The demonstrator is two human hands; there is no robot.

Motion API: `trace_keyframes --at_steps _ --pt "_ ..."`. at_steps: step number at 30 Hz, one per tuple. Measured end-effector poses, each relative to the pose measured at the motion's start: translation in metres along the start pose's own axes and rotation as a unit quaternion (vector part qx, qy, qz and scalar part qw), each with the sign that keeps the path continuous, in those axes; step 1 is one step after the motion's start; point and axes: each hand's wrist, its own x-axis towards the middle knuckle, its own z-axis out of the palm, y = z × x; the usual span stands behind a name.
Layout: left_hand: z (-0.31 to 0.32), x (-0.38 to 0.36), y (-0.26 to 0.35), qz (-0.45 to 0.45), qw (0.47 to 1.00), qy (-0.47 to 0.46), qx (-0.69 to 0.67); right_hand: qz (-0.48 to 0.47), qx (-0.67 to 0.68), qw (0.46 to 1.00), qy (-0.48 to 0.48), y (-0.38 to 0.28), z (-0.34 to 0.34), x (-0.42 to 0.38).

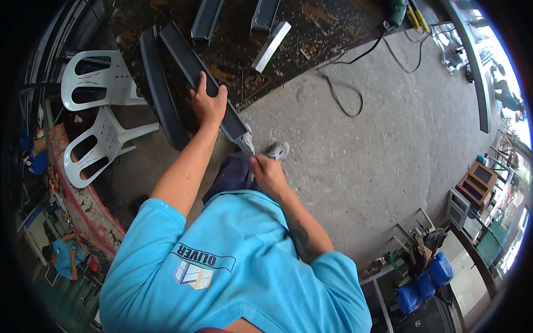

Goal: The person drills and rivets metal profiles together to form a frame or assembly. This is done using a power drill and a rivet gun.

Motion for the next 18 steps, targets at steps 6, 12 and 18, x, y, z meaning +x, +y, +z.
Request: trace_keyframes --at_steps 6,12,18 --pt "0.001 -0.001 -0.002 -0.006 0.999 -0.012 -0.052 0.004 0.049 0.998 0.028 -0.005 0.005 -0.025" --pt "-0.003 0.000 0.002 -0.006 0.999 -0.027 -0.038 -0.001 0.016 0.999 0.046 -0.012 0.007 0.000" --pt "-0.001 0.000 0.000 -0.010 0.999 -0.029 -0.039 0.015 0.003 0.999 0.030 -0.012 -0.017 0.013"
